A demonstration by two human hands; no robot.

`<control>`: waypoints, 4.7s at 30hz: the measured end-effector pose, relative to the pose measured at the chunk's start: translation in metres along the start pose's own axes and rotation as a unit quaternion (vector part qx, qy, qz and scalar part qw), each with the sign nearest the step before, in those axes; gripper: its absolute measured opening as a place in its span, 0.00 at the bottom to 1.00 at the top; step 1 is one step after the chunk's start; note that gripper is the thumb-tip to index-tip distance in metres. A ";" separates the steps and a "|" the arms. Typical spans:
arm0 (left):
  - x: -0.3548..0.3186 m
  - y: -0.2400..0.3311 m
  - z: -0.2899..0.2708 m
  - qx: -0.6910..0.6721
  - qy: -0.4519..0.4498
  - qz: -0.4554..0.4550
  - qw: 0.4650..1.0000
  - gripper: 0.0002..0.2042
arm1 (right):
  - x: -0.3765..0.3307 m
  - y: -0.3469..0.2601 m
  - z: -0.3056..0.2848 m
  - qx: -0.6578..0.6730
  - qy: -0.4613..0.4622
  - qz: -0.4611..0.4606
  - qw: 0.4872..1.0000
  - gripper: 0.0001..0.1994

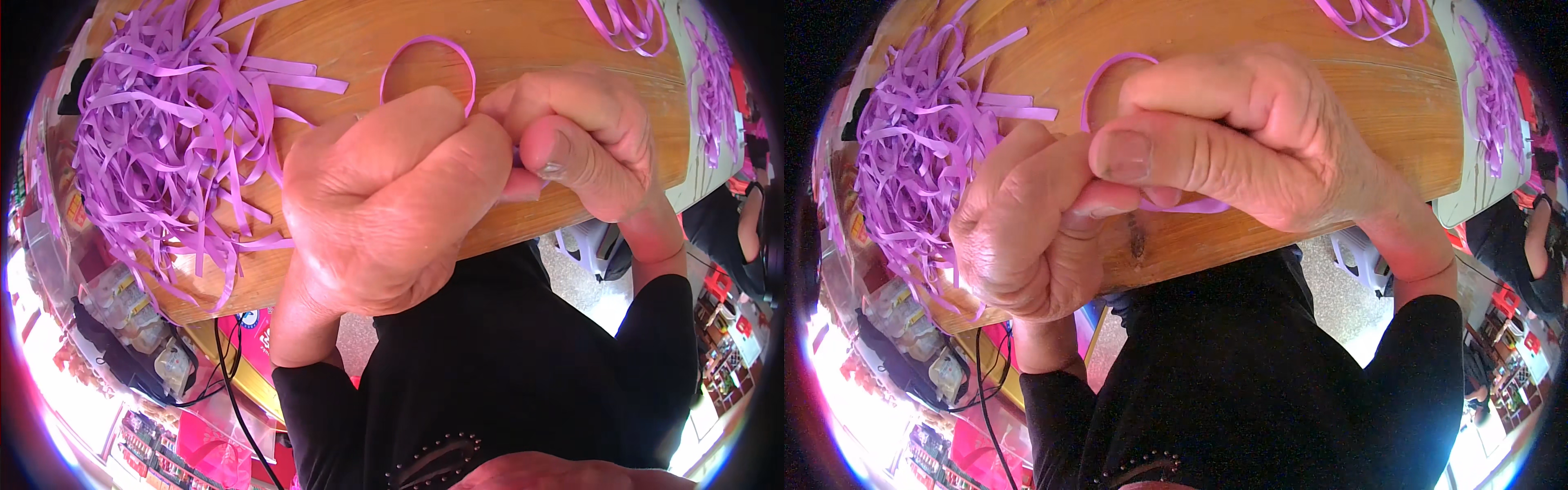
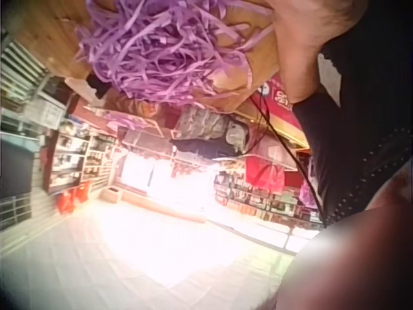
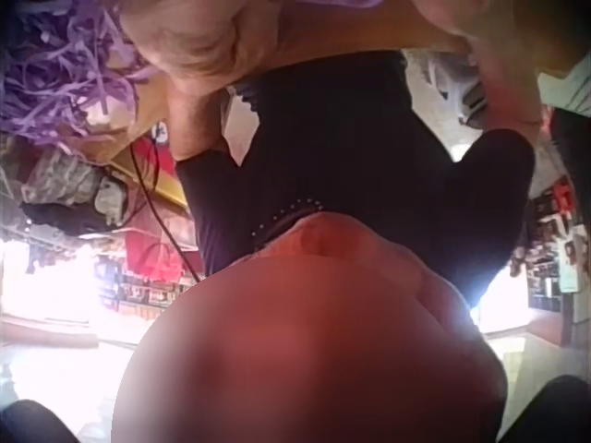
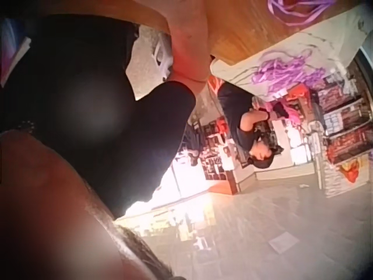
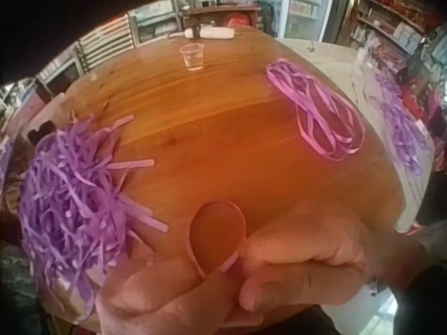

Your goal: Tying individual knots at the ends of purple fabric strips while sitting at a wooden table.

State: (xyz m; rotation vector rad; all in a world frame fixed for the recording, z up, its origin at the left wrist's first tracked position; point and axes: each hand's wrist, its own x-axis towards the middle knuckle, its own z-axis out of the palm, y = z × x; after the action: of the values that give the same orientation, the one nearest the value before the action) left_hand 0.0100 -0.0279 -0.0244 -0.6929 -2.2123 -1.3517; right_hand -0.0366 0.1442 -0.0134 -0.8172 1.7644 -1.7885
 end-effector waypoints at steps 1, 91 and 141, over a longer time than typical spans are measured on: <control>-0.001 -0.001 0.001 -0.002 0.000 -0.001 1.000 0.10 | -0.001 0.001 0.000 0.000 0.001 0.002 1.000 0.20; -0.008 -0.031 0.022 0.110 -0.037 0.054 0.992 0.05 | 0.118 -0.121 0.020 0.054 0.198 -0.219 0.954 0.09; 0.004 -0.038 0.008 -0.203 0.141 -0.252 0.936 0.05 | 0.036 0.007 -0.016 -0.460 0.109 -0.222 0.852 0.13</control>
State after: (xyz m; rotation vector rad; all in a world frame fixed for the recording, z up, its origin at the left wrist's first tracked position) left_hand -0.0175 -0.0346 -0.0508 -0.0270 -1.9613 -2.0513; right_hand -0.0738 0.1297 -0.0171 -1.5295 2.8217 -1.2089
